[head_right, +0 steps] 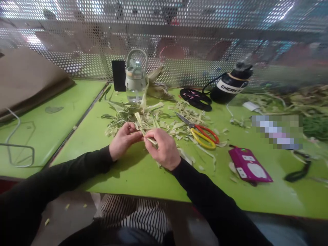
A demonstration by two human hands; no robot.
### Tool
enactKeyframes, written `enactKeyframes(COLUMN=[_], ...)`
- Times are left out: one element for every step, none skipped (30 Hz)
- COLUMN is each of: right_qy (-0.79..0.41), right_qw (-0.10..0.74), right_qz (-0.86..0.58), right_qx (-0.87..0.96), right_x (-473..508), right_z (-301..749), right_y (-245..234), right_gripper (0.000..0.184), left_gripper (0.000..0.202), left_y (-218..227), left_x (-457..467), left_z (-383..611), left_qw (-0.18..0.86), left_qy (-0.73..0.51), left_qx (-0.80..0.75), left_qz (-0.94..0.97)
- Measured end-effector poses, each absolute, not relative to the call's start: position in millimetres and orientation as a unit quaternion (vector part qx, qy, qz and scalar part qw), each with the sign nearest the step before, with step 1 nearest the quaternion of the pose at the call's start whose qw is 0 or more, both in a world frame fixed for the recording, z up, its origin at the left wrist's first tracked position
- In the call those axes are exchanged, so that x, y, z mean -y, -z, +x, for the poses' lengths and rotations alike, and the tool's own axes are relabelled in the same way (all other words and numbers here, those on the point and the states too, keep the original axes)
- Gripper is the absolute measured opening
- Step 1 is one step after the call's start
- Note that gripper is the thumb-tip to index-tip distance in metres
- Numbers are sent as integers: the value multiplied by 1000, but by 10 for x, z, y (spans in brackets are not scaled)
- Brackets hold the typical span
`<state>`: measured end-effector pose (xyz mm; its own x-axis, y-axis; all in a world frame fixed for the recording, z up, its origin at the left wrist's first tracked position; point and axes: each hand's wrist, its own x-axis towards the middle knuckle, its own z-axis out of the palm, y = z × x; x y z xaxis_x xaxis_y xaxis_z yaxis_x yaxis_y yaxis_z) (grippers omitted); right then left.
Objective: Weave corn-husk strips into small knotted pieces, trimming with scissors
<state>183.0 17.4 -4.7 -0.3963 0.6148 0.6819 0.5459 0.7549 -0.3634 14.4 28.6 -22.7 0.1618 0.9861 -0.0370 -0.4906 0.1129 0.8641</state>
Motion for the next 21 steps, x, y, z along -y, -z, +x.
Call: enactKeyframes(right_qy=[-42, -39, -35, -34, -38, -47, -60, -74, -86, -94, -100, -104, -109, -115, -119, -121, -119, -115, -112, -112, -120], right_qw=[430, 432, 433, 431, 427, 423, 420, 418, 418, 417, 416, 412, 408, 403, 400, 399, 401, 404, 409, 413, 416], right_qz=[-354, -356, -357, -360, -368, -379, -393, -406, -416, -422, -425, -425, -426, -428, -430, -431, -431, -432, -433, -435, -437], right_qx=[830, 828, 827, 827, 825, 822, 816, 809, 803, 799, 798, 799, 800, 801, 800, 800, 799, 798, 796, 792, 788], right_x=[-174, -176, -180, -184, -189, -192, -194, -195, -194, -193, -190, -187, -183, -179, -176, -173, -172, -173, -175, -178, -182], right_z=[1824, 1817, 1810, 1805, 1801, 1800, 1800, 1803, 1808, 1814, 1820, 1827, 1833, 1838, 1843, 1847, 1850, 1853, 1857, 1860, 1863], right_y=[52, 59, 67, 74, 80, 83, 84, 82, 78, 71, 64, 56, 47, 40, 32, 26, 20, 14, 9, 4, -1], right_gripper=[6, 6, 6, 6, 5, 4, 4, 6, 9, 11, 13, 15, 16, 17, 18, 18, 18, 17, 17, 18, 19], left_gripper=[52, 51, 48, 44, 40, 36, 32, 29, 29, 30, 32, 35, 38, 39, 41, 41, 42, 42, 42, 43, 43], left_y=[233, 241, 248, 253, 256, 258, 258, 257, 255, 253, 251, 249, 246, 242, 235, 227, 217, 207, 198, 191, 185], left_x=[-280, -277, -277, -279, -284, -291, -298, -306, -314, -321, -327, -334, -342, -351, -361, -372, -383, -393, -402, -408, -410], left_z=[144, 144, 143, 141, 138, 134, 130, 124, 119, 112, 105, 97, 88, 77, 65, 54, 43, 34, 27, 23, 21], left_qw=[680, 693, 707, 719, 730, 738, 743, 745, 745, 743, 738, 731, 721, 707, 689, 670, 652, 640, 634, 635, 639], left_qy=[-551, -543, -532, -522, -511, -504, -501, -502, -505, -508, -514, -519, -524, -528, -533, -536, -537, -535, -530, -521, -513], left_qx=[-335, -337, -342, -345, -344, -339, -332, -326, -322, -322, -326, -329, -332, -336, -341, -347, -351, -354, -354, -351, -347], left_qz=[351, 333, 317, 304, 296, 294, 294, 294, 293, 292, 292, 297, 310, 329, 354, 379, 403, 424, 439, 450, 456])
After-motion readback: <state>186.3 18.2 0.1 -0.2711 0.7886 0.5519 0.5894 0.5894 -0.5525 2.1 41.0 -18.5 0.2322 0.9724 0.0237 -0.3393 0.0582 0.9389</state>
